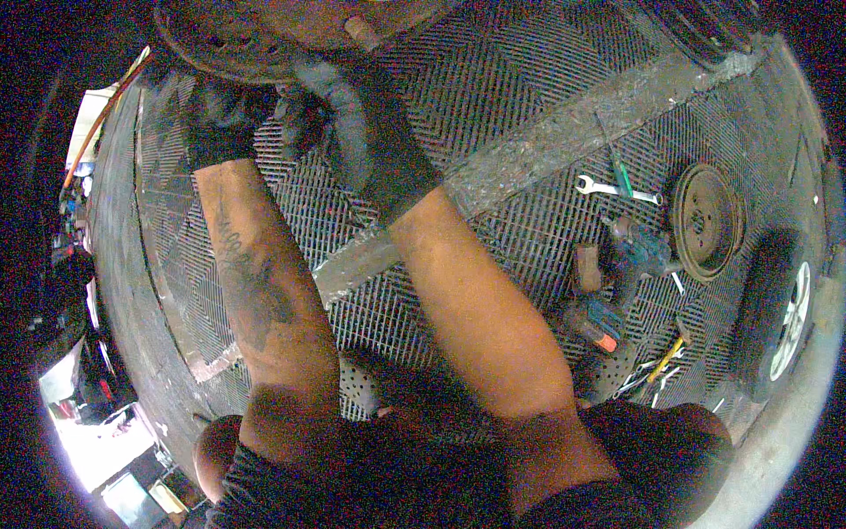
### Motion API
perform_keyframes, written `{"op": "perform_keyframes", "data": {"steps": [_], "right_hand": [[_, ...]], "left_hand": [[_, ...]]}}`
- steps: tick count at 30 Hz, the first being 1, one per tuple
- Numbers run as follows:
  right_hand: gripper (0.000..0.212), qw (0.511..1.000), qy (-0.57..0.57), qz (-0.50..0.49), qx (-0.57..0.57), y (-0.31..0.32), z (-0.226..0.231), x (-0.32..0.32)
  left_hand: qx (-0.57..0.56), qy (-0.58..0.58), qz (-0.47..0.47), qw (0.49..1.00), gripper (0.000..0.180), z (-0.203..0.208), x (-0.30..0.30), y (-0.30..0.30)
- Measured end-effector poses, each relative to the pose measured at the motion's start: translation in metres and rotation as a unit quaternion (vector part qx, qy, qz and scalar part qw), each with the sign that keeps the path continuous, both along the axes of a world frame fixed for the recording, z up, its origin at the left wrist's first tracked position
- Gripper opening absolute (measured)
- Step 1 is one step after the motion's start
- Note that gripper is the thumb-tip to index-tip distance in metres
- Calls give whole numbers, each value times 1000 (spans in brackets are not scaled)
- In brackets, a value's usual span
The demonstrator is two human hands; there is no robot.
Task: The person uses a torque wrench to tighten bolts on the rear brake assembly of a white car. They then remove the brake drum and install new brake shoes, securing them with springs and adjusting components.
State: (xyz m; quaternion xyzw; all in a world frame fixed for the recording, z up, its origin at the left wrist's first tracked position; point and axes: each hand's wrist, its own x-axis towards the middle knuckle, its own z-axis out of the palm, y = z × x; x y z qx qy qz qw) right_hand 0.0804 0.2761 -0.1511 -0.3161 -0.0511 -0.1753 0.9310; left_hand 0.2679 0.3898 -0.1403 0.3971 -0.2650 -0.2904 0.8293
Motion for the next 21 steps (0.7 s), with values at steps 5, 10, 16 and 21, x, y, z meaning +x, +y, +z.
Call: {"op": "perform_keyframes", "data": {"steps": [5, 10, 16, 21], "right_hand": [[29, 1000, -11, 16, 23, -1, 0, 0], [29, 1000, -2, -7, -15, 1, 0, -1], [28, 999, -8, 17, 42, 3, -4, 0], [26, 992, -8, 58, 115, 4, -1, 0]], "left_hand": [[41, -75, 9, 996, 42, 2, -1, -4], [41, -76, 45, 995, 45, 0, -1, -7], [-19, -36, 61, 997, 44, 4, -13, -12], [-44, -11, 58, 997, 44, 7, -20, -23]]}}
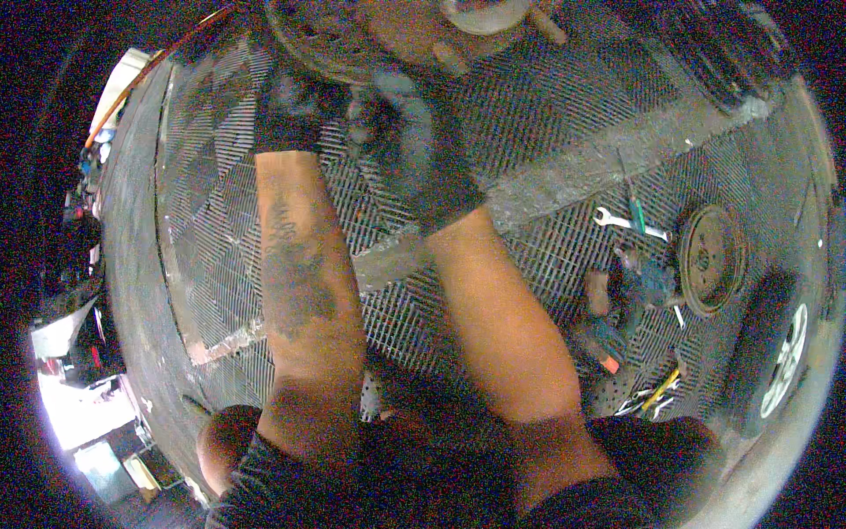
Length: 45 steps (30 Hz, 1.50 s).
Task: The person uses a torque wrench to tighten bolts on the rear brake assembly of a white car. They then remove the brake drum and install new brake shoes, securing them with springs and adjusting components.
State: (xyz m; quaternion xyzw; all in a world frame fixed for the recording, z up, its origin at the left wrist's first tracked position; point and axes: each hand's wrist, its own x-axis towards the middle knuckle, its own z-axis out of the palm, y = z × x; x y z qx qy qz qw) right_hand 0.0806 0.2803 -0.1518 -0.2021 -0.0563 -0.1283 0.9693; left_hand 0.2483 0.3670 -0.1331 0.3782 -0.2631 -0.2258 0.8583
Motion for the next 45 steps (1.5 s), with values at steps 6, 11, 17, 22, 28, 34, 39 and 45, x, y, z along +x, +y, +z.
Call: {"op": "perform_keyframes", "data": {"steps": [6, 11, 17, 22, 28, 34, 39, 45], "right_hand": [[28, 999, 18, 22, 40, -2, 5, -2], [27, 997, 21, 51, 52, -3, 3, -2], [29, 995, 66, -25, -67, -3, 3, -6], [28, 996, 46, -16, -77, -3, 8, -6], [26, 999, 28, -27, -1, 4, 10, -8], [29, 996, -32, -62, 55, 13, 1, -1], [35, 999, -11, -27, 31, 6, 0, 2], [37, 996, -20, 70, 57, -6, 12, -6]], "left_hand": [[-15, 21, -11, 1000, 44, 0, -3, -12], [-13, 25, -10, 1000, 44, -1, -9, -12], [-10, 4, 7, 1000, 43, 4, -5, 6], [-3, -9, 14, 1000, 43, 7, -1, 14], [5, -14, 8, 1000, 43, 9, -1, 16], [0, 4, -8, 1000, 43, 2, 0, 14], [-14, 43, -28, 999, 42, -9, -1, 5], [-45, 116, -57, 991, 42, -20, -9, -2]]}}
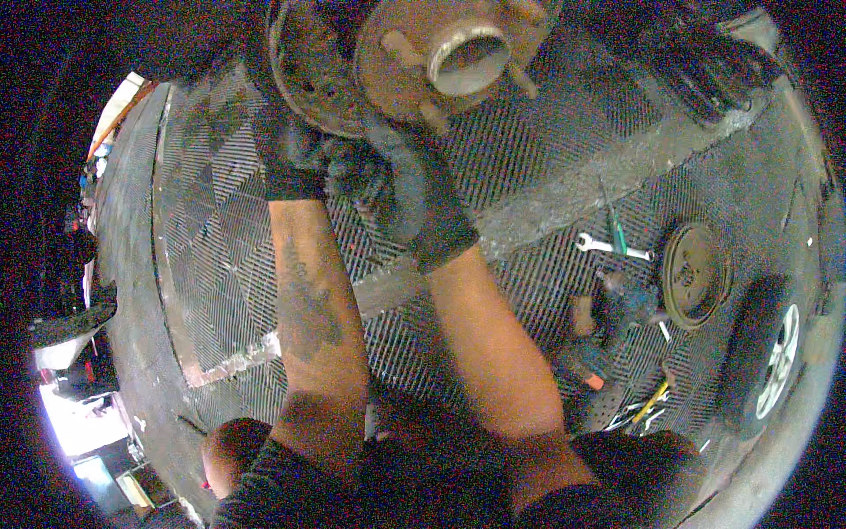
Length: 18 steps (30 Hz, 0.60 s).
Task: The person uses a torque wrench to tighten bolts on the rear brake assembly of a white car. They then remove the brake drum and install new brake shoes, securing them with springs and adjusting components.
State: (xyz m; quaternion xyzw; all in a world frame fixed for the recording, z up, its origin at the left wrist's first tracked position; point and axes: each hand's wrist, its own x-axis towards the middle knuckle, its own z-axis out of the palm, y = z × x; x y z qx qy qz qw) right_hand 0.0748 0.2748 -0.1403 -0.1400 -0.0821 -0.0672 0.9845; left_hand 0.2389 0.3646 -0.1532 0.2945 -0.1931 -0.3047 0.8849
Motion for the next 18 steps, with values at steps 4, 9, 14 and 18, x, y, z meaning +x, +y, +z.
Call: {"op": "perform_keyframes", "data": {"steps": [4, 9, 14, 18], "right_hand": [[34, 997, -25, 38, 68, 3, -4, 4], [34, 994, 63, 5, 94, 1, -13, 6], [33, 995, -53, 62, 52, -2, -12, 2], [32, 1000, 8, 23, 11, -3, -4, -2]], "left_hand": [[-15, 39, -14, 999, 42, -3, -2, -2], [-22, 58, -19, 998, 42, -9, -2, -5], [-27, 69, -22, 997, 42, -12, -1, -7], [-30, 73, -19, 997, 42, -10, -3, -7]]}}
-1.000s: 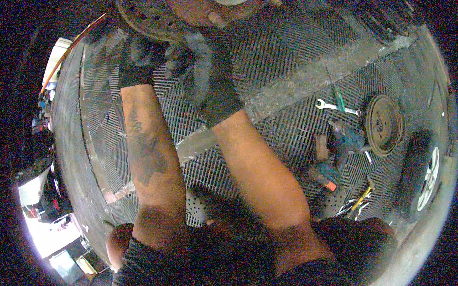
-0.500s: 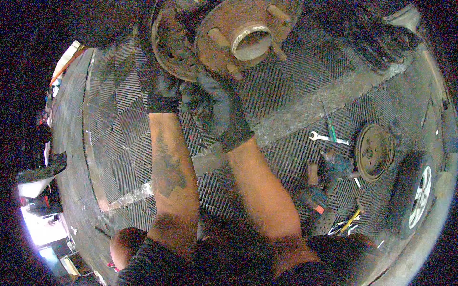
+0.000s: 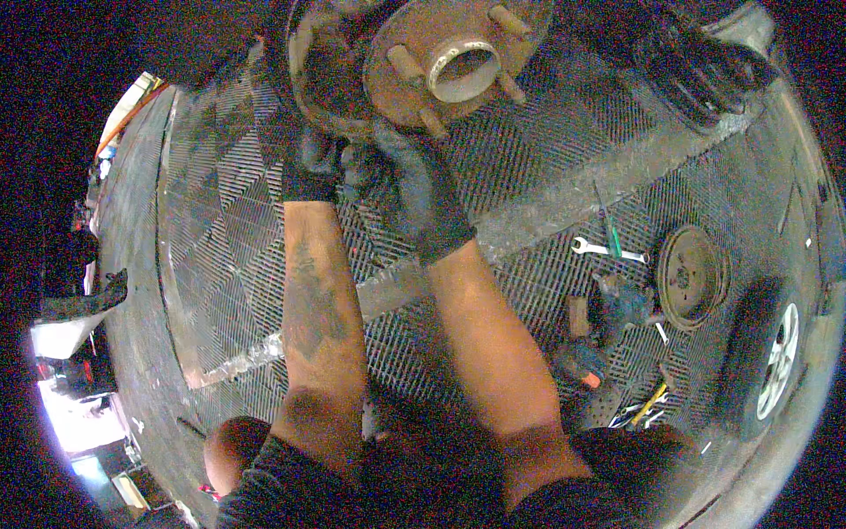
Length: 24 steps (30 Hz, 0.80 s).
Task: The person uses a torque wrench to tighten bolts on the rear brake assembly of a white car. They then remove the brake drum and install new brake shoes, securing them with springs and adjusting components.
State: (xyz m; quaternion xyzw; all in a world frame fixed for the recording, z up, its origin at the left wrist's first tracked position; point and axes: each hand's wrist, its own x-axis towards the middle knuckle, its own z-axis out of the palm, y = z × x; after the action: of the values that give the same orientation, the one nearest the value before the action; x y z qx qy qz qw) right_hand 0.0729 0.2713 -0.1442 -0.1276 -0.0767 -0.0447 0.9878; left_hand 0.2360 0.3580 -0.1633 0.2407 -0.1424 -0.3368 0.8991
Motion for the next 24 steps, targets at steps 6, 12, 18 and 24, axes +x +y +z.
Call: {"op": "perform_keyframes", "data": {"steps": [6, 12, 18, 24], "right_hand": [[32, 988, 63, -87, -112, 8, 8, -10], [28, 955, 143, -54, -254, -7, -11, -27], [28, 912, 144, -103, -371, -17, -20, -26], [29, 965, 130, -101, -203, -1, 6, -22]], "left_hand": [[47, -31, 17, 998, 42, -20, 9, 1], [369, -376, 120, 841, 42, -84, 80, 3], [272, -284, 66, 917, 47, -139, 92, 20], [93, -124, 18, 988, 51, -101, 75, 3]]}}
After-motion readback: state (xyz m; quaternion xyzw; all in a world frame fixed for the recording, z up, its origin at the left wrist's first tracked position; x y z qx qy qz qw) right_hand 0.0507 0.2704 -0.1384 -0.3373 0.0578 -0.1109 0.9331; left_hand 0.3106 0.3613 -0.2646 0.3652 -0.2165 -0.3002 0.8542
